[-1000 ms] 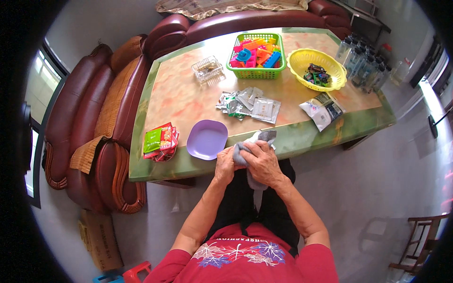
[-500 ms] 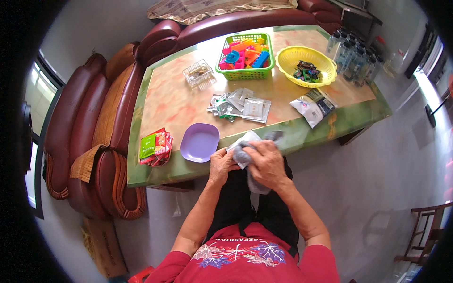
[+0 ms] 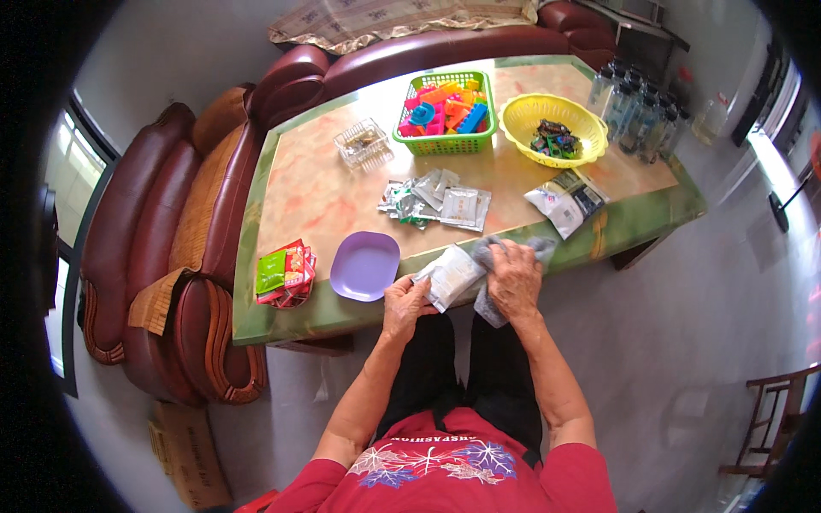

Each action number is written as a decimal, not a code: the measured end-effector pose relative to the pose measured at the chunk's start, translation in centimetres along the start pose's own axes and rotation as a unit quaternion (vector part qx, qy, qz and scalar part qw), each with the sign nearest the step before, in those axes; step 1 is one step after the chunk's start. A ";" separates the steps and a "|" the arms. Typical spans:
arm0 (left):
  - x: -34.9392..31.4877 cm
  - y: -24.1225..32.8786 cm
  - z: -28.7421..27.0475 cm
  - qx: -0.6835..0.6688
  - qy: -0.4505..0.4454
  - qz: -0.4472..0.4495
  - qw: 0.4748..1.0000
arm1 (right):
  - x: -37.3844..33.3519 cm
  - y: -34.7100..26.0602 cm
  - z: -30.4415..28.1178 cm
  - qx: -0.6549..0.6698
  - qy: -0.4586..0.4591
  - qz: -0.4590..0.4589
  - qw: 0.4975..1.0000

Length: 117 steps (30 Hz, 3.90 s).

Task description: The person wipes the surface of multiple small, sealed packets with a grey cloth. They pick up each packet from a pile on the table, wipe it thoroughly on all sides, and place it into a purple bowl. The task is performed one packet at a time in a repetitive sequence.

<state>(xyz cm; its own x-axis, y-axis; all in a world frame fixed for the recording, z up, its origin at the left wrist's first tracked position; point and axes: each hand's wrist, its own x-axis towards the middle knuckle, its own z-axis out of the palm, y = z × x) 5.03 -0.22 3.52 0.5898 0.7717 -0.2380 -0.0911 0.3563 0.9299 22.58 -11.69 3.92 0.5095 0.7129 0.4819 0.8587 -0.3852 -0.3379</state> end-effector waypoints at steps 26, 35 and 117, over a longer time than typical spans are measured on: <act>-5.4 3.0 3.5 -0.391 -0.154 -0.160 0.893 | -2.7 -5.4 -7.4 0.197 0.132 -0.181 0.954; -6.4 3.1 3.8 -0.383 -0.224 -0.105 0.890 | -3.8 -7.7 -7.6 0.223 0.014 -0.195 0.955; -7.1 1.6 2.0 -0.393 -0.133 -0.116 0.903 | -2.1 -9.3 -6.6 0.118 -0.104 -0.216 0.964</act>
<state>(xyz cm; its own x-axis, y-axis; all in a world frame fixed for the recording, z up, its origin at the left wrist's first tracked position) 2.31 -6.19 7.27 0.8281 0.5124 -0.2271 -0.4202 0.8357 0.3536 13.86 -13.47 11.36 0.0643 0.8887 0.4540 0.9392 0.0998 -0.3285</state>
